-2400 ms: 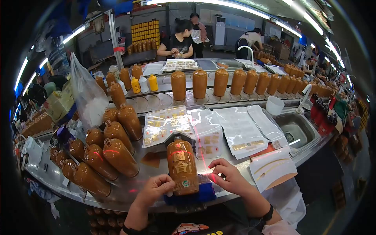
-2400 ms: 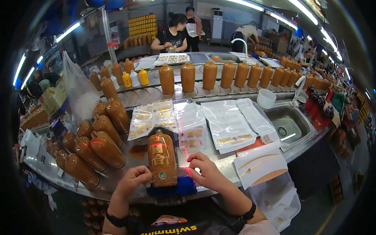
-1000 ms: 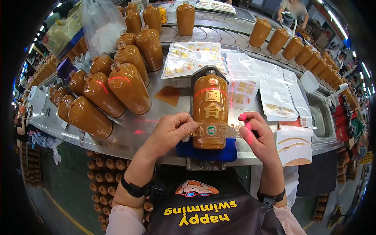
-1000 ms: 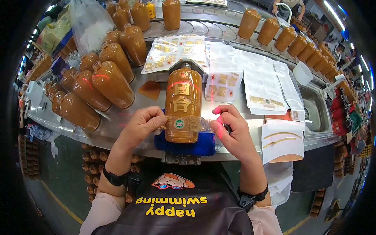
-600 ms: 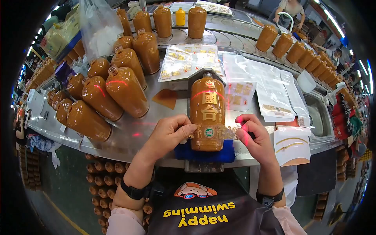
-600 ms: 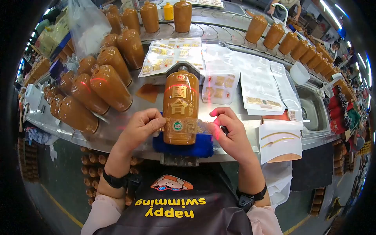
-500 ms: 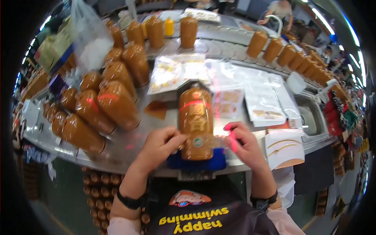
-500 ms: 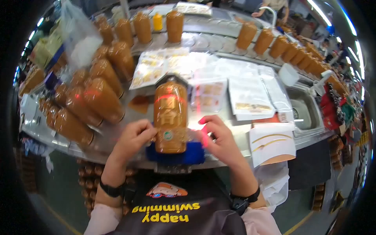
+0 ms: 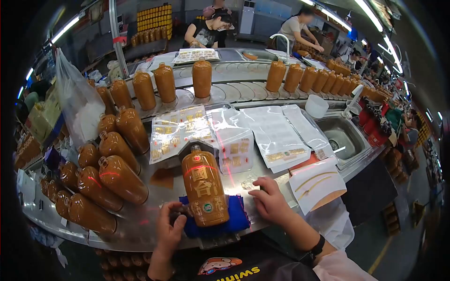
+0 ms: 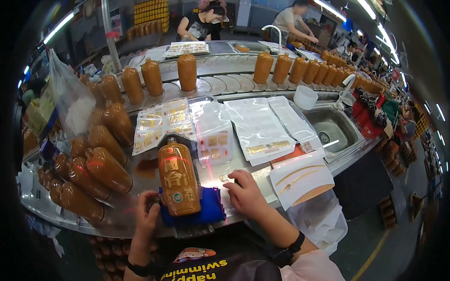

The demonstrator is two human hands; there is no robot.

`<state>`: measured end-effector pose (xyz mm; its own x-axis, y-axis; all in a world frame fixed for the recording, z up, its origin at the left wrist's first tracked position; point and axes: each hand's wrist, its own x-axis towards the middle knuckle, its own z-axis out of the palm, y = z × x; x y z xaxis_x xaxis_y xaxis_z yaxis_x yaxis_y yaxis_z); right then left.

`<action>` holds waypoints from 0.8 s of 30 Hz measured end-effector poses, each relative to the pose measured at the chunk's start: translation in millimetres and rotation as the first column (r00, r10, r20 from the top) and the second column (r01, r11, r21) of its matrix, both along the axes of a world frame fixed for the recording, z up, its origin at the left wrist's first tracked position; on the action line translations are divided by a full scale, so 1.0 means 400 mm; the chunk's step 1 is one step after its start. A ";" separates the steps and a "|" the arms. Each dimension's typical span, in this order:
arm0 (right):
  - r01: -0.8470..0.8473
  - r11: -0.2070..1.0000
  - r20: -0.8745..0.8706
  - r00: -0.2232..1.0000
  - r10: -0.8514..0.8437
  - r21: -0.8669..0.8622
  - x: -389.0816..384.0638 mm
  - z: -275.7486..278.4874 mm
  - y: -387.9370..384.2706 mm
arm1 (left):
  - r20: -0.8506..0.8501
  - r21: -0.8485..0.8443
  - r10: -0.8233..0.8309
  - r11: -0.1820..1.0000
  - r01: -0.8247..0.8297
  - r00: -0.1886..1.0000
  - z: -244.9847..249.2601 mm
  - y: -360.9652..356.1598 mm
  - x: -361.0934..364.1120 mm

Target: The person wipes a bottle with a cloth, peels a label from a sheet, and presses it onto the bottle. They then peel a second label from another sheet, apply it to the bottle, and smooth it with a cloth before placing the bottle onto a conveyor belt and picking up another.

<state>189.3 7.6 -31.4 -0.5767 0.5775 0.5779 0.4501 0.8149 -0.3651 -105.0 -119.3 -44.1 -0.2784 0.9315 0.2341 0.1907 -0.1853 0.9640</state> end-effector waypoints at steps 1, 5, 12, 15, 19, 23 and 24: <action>0.009 1.000 0.028 1.000 -0.009 0.014 0.009 -0.005 -0.008 | 0.027 0.014 0.010 1.000 -0.011 1.000 -0.013 -0.009 0.004; 0.103 0.994 0.153 0.983 -0.105 0.022 0.021 -0.024 -0.040 | -0.055 -0.012 0.022 1.000 -0.023 0.998 -0.029 -0.022 0.000; 0.206 0.976 0.186 0.959 -0.216 0.073 0.007 -0.034 -0.037 | -0.310 0.012 -0.040 0.999 0.046 0.950 0.007 -0.024 -0.007; 0.245 0.966 0.207 0.944 -0.257 0.079 -0.001 -0.027 -0.044 | -0.290 0.011 -0.074 0.997 0.080 0.954 0.009 -0.019 -0.020; 0.296 0.951 0.203 0.929 -0.309 0.095 -0.008 -0.028 -0.046 | -0.209 -0.003 -0.108 0.994 0.109 0.972 0.000 -0.009 -0.027; 0.329 0.938 0.182 0.921 -0.344 0.106 -0.009 -0.027 -0.049 | -0.275 0.049 -0.105 0.991 0.123 0.956 -0.001 0.001 -0.028; 0.332 0.937 0.173 0.922 -0.347 0.111 -0.008 -0.027 -0.050 | -0.294 0.060 -0.097 0.991 0.120 0.951 -0.002 0.001 -0.025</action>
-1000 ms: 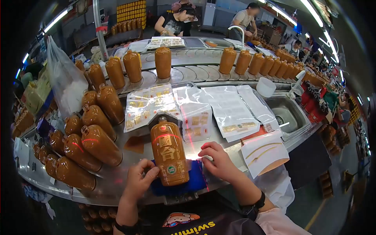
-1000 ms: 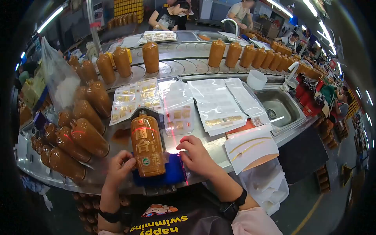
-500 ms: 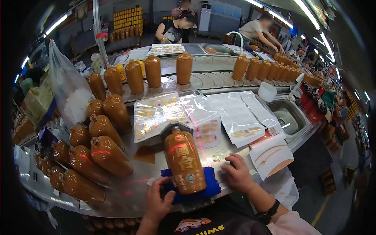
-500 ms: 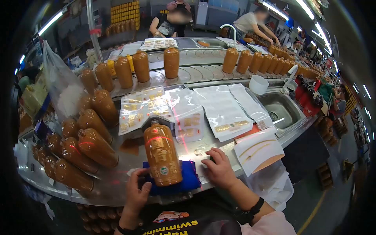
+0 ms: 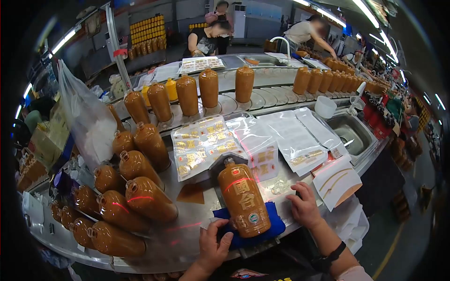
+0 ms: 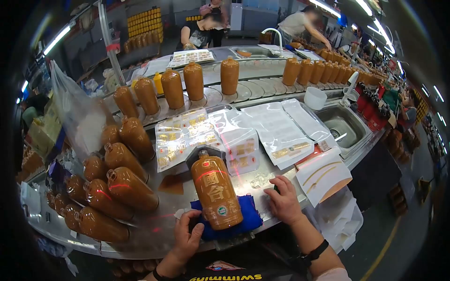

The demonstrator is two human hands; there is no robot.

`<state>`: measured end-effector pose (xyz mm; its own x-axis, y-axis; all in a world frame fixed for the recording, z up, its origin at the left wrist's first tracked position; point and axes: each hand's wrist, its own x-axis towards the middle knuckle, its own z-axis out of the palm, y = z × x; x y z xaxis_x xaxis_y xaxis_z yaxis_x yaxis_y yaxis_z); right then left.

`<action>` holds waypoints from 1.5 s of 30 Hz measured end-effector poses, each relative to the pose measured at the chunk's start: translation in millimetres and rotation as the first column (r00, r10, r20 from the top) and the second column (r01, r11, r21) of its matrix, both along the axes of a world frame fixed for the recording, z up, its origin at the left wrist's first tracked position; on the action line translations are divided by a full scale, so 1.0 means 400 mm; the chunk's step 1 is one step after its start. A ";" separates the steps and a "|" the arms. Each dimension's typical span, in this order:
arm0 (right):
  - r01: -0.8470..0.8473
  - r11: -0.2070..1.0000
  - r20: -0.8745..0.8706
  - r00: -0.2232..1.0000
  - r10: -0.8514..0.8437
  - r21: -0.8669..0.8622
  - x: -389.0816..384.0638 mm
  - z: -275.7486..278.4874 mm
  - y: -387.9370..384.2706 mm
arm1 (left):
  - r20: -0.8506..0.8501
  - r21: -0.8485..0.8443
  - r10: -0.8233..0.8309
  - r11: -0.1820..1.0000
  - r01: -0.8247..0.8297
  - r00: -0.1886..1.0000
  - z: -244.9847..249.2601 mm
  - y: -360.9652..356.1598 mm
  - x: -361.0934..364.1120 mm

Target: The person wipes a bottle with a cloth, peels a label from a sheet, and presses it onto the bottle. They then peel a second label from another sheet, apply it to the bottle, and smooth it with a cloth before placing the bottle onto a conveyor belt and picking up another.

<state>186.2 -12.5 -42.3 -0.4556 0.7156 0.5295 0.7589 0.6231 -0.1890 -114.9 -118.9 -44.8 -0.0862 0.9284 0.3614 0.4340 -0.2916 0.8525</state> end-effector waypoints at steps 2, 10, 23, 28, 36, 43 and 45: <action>-0.008 1.000 -0.006 1.000 0.008 0.012 0.004 -0.003 0.001 | 0.046 -0.031 0.004 1.000 -0.002 0.999 -0.006 -0.001 0.004; -0.134 0.990 -0.050 0.990 0.133 -0.032 0.017 -0.010 0.017 | -0.166 0.076 0.100 0.993 -0.088 0.981 0.003 -0.016 0.042; -0.472 0.870 -0.266 0.865 0.425 -0.145 0.076 -0.018 0.043 | -0.391 0.183 0.359 0.933 -0.311 0.848 0.010 0.001 0.108; -0.523 0.835 -0.267 0.840 0.472 -0.168 0.086 -0.017 0.049 | -0.421 0.165 0.406 0.914 -0.371 0.811 0.025 -0.003 0.125; -0.521 0.839 -0.284 0.838 0.467 -0.157 0.088 -0.018 0.048 | -0.427 0.150 0.404 0.914 -0.377 0.809 0.008 -0.007 0.116; -0.472 0.872 -0.236 0.868 0.436 -0.126 0.071 -0.021 0.045 | -0.418 0.170 0.362 0.932 -0.320 0.833 -0.001 -0.014 0.101; -0.466 0.879 -0.211 0.874 0.439 -0.103 0.066 -0.015 0.044 | -0.400 0.156 0.333 0.943 -0.294 0.854 -0.006 -0.020 0.095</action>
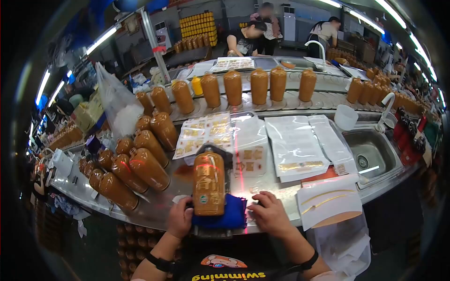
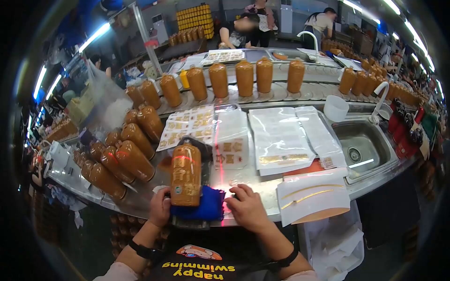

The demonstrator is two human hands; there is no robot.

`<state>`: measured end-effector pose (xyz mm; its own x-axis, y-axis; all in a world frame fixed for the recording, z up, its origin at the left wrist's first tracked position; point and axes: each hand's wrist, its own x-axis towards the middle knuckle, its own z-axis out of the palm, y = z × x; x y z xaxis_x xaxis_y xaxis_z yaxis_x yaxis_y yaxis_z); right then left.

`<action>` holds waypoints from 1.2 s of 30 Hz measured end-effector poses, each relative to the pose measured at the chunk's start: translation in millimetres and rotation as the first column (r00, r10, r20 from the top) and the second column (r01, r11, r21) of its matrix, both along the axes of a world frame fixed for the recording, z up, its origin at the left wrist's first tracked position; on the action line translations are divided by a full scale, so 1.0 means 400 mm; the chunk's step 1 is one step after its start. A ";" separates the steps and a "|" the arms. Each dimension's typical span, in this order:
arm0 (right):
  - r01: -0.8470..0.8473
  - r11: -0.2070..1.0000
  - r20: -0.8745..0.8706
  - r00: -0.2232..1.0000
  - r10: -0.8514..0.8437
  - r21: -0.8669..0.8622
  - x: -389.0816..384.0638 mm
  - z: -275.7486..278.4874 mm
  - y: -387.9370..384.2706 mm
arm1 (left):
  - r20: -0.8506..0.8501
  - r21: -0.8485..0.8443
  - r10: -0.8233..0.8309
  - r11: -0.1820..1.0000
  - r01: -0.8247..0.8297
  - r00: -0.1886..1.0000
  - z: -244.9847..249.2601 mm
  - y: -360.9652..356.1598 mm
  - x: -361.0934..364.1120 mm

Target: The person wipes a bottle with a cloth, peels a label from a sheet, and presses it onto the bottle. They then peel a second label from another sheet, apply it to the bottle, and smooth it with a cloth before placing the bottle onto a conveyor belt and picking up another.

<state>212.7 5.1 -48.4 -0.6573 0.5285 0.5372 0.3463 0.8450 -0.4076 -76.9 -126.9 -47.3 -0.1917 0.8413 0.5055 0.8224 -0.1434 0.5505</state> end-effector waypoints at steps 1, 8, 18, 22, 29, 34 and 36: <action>0.003 1.000 0.007 1.000 -0.003 0.013 -0.002 0.002 -0.001 | 0.013 -0.007 -0.016 1.000 0.016 1.000 -0.001 -0.002 -0.002; 0.101 0.994 0.137 0.985 -0.106 0.042 -0.026 0.017 -0.023 | 0.147 -0.031 -0.090 0.995 0.095 0.985 0.016 -0.015 -0.021; 0.161 0.985 0.216 0.961 -0.171 0.063 -0.036 0.019 -0.026 | 0.303 -0.091 -0.173 0.974 0.209 0.937 0.038 -0.013 -0.067; 0.167 0.982 0.182 0.966 -0.181 0.088 -0.043 0.004 -0.014 | 0.185 0.003 -0.270 0.962 0.274 0.945 0.029 0.003 -0.080; 0.119 0.884 -0.114 0.975 -0.190 -0.452 -0.085 0.074 -0.010 | 0.548 0.074 -0.353 0.924 0.376 0.758 0.027 0.062 -0.048; -0.113 0.822 -0.196 0.981 0.002 -0.558 -0.196 0.130 -0.005 | 0.738 0.079 -0.290 0.934 0.349 0.609 0.081 0.094 -0.009; -0.186 0.750 -0.246 0.969 0.032 -0.635 -0.220 0.134 -0.009 | 0.740 0.080 -0.283 0.938 0.339 0.610 0.080 0.100 -0.005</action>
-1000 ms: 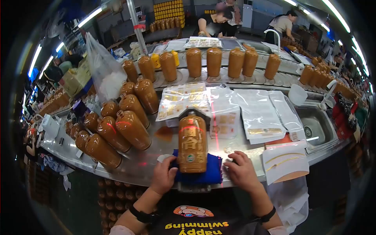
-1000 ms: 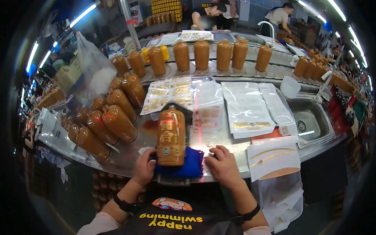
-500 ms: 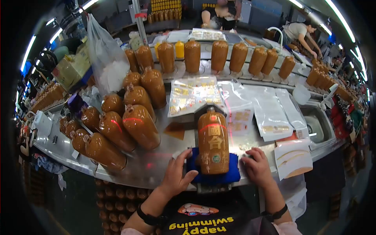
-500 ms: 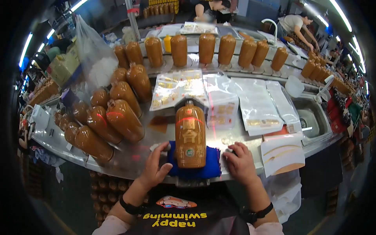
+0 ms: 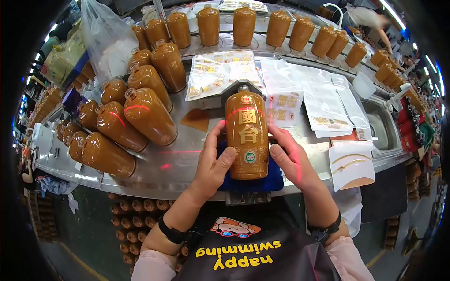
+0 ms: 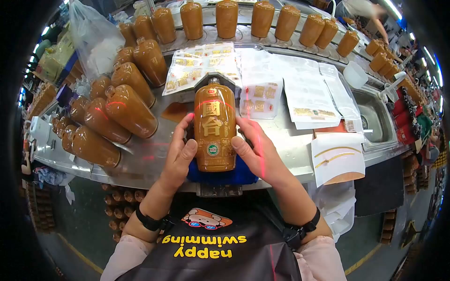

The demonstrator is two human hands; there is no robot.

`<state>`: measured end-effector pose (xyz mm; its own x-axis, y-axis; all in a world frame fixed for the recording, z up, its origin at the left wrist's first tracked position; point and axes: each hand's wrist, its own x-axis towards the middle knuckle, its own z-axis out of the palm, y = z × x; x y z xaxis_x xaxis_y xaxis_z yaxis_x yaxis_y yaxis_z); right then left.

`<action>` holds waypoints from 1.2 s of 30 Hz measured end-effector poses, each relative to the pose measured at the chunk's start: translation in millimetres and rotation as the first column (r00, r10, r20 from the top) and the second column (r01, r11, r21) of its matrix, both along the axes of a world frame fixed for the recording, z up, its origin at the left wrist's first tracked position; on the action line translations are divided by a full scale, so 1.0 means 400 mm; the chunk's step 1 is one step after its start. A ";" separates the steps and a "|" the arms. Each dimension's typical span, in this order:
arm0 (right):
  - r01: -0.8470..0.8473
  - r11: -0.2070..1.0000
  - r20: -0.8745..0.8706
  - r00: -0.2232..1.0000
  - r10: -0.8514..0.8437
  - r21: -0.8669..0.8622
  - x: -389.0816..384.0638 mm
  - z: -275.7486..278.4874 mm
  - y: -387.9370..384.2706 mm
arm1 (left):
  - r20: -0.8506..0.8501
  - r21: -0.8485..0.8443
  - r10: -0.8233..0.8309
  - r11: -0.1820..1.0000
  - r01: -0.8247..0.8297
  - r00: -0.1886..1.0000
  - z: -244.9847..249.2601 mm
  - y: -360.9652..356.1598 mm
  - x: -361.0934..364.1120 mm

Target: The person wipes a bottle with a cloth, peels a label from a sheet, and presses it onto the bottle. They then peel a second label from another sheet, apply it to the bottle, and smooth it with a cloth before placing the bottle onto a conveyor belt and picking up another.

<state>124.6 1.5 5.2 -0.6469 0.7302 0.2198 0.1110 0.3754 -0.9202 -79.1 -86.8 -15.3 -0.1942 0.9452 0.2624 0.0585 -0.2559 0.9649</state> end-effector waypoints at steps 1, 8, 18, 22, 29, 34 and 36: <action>-0.009 1.000 -0.007 1.000 0.009 -0.002 -0.003 0.001 0.001 | -0.025 0.016 0.011 1.000 -0.011 1.000 -0.010 0.003 0.001; 0.015 0.999 0.043 0.999 -0.017 0.035 -0.017 -0.004 -0.008 | 0.049 -0.015 0.006 1.000 -0.005 0.999 -0.023 0.014 0.018; -0.025 0.998 0.051 0.998 0.021 0.061 -0.017 -0.004 -0.002 | -0.018 -0.035 -0.011 0.999 0.010 1.000 -0.016 0.007 0.013; -0.076 0.992 0.082 0.994 0.068 0.103 0.000 -0.018 0.009 | 0.085 -0.035 -0.090 0.995 0.093 0.992 -0.002 -0.004 0.000; -0.082 0.994 0.120 0.990 0.072 0.073 -0.005 -0.005 0.007 | -0.021 -0.023 -0.081 0.996 0.080 0.996 -0.013 -0.005 -0.002; -0.093 0.992 0.099 0.991 0.085 0.082 -0.003 -0.011 0.006 | -0.081 -0.020 -0.068 0.998 0.067 0.994 -0.019 -0.004 -0.006; -0.088 0.992 0.121 0.990 0.076 0.094 -0.005 -0.009 0.006 | -0.117 -0.025 -0.061 0.998 0.059 0.991 -0.028 -0.005 -0.010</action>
